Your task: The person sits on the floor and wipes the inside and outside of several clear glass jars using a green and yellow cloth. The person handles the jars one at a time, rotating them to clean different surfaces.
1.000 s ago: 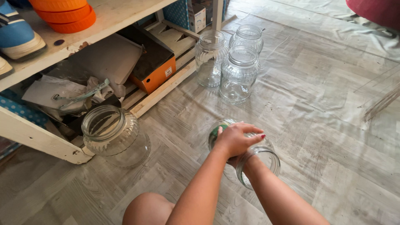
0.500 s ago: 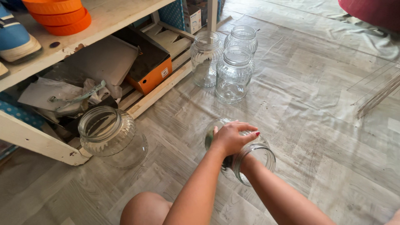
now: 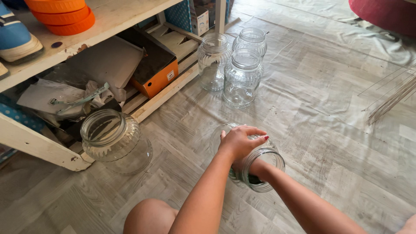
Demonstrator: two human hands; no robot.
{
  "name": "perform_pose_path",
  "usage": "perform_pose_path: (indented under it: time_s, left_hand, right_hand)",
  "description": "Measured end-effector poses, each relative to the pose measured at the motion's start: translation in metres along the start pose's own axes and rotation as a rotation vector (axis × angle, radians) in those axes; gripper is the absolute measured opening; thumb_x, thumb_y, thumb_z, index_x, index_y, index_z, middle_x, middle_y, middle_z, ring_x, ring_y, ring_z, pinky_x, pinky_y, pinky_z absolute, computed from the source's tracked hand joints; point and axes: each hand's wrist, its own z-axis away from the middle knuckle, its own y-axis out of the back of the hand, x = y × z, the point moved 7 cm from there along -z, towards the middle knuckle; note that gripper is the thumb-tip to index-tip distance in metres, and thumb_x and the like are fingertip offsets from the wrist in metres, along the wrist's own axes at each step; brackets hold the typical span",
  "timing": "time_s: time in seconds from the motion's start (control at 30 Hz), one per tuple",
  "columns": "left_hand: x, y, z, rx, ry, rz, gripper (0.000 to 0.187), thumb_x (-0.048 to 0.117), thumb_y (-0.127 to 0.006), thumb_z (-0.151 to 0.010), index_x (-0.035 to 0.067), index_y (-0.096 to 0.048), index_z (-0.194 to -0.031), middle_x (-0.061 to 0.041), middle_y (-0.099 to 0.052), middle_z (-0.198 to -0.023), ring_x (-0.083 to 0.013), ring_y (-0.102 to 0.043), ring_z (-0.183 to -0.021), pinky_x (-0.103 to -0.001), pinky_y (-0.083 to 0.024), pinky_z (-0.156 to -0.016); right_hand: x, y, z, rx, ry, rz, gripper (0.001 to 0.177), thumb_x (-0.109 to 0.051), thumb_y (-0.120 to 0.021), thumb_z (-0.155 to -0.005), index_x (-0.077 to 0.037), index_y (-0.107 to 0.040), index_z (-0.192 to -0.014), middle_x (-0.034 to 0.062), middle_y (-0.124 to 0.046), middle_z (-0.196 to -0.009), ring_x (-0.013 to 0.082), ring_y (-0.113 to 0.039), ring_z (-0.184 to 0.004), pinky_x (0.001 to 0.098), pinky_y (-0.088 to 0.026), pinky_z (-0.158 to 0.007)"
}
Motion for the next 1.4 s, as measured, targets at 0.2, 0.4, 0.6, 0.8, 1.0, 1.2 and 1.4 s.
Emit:
perform_pose_path:
  time_s: [0.2,0.4,0.6,0.8,1.0,1.2,1.4]
  left_hand:
    - [-0.010,0.004,-0.006,0.034,0.039,0.016,0.040,0.059,-0.064,-0.082,0.037,-0.078,-0.111,0.005,-0.069,-0.133,-0.0193,-0.058,-0.129,-0.070,-0.011,-0.117]
    - [-0.011,0.004,-0.008,0.032,0.037,-0.002,0.040,0.061,-0.064,-0.082,0.038,-0.078,-0.111,0.007,-0.070,-0.130,-0.0186,-0.060,-0.127,-0.068,-0.013,-0.117]
    - [-0.009,0.001,-0.009,-0.012,0.037,0.018,0.041,0.062,-0.065,-0.080,0.038,-0.078,-0.111,0.006,-0.074,-0.125,-0.0186,-0.061,-0.126,-0.066,-0.012,-0.120]
    - [-0.008,-0.003,-0.012,-0.020,0.033,-0.020,0.042,0.064,-0.066,-0.078,0.038,-0.078,-0.109,0.006,-0.071,-0.128,-0.0195,-0.061,-0.126,-0.068,-0.013,-0.118]
    - [0.002,-0.010,-0.023,0.080,-0.069,-0.158,0.051,0.063,-0.069,-0.078,0.040,-0.073,-0.123,0.003,-0.050,-0.153,-0.0239,-0.039,-0.141,-0.074,-0.007,-0.109]
    - [-0.028,0.016,0.004,0.497,-0.019,0.127,0.036,0.049,-0.052,-0.096,0.026,-0.069,-0.118,0.002,-0.066,-0.132,-0.0232,-0.055,-0.132,-0.060,-0.032,-0.113]
    - [-0.037,0.004,0.040,0.361,0.075,0.098,0.032,0.049,-0.057,-0.093,0.030,-0.070,-0.115,0.002,-0.067,-0.124,-0.0221,-0.055,-0.128,-0.066,-0.020,-0.112]
  right_hand:
    - [-0.001,0.012,0.036,0.151,-0.089,-1.120,0.030,-0.013,-0.055,-0.090,0.005,-0.068,-0.110,0.0141,-0.073,-0.098,0.0204,-0.069,-0.079,0.0348,-0.057,-0.069]
    - [-0.046,0.021,0.057,0.029,0.212,0.380,0.022,-0.009,-0.064,-0.084,0.002,-0.074,-0.101,0.0097,-0.077,-0.093,0.0166,-0.068,-0.078,0.0293,-0.055,-0.069]
    - [-0.019,0.024,0.076,0.267,-0.290,-1.011,0.036,-0.011,-0.062,-0.082,0.008,-0.059,-0.113,0.0165,-0.069,-0.088,0.0246,-0.064,-0.078,0.0387,-0.058,-0.068]
    - [-0.061,0.019,0.103,-0.073,-0.183,-0.177,0.072,-0.012,-0.076,-0.074,-0.011,-0.053,-0.141,0.0035,-0.070,-0.105,0.0109,-0.064,-0.092,0.0281,-0.055,-0.078]
    - [-0.078,-0.002,0.098,0.073,0.044,-0.170,0.071,-0.002,-0.075,-0.069,-0.003,-0.058,-0.138,0.0060,-0.072,-0.106,0.0136,-0.066,-0.091,0.0284,-0.056,-0.081]
    - [-0.072,0.015,0.105,0.204,-0.023,-0.802,0.066,0.001,-0.069,-0.070,-0.010,-0.059,-0.134,0.0154,-0.071,-0.098,0.0252,-0.070,-0.081,0.0398,-0.057,-0.073]
    - [-0.067,0.005,0.096,0.208,0.097,-1.498,0.048,-0.011,-0.055,-0.075,-0.005,-0.062,-0.122,0.0128,-0.072,-0.097,0.0251,-0.073,-0.079,0.0420,-0.063,-0.076]
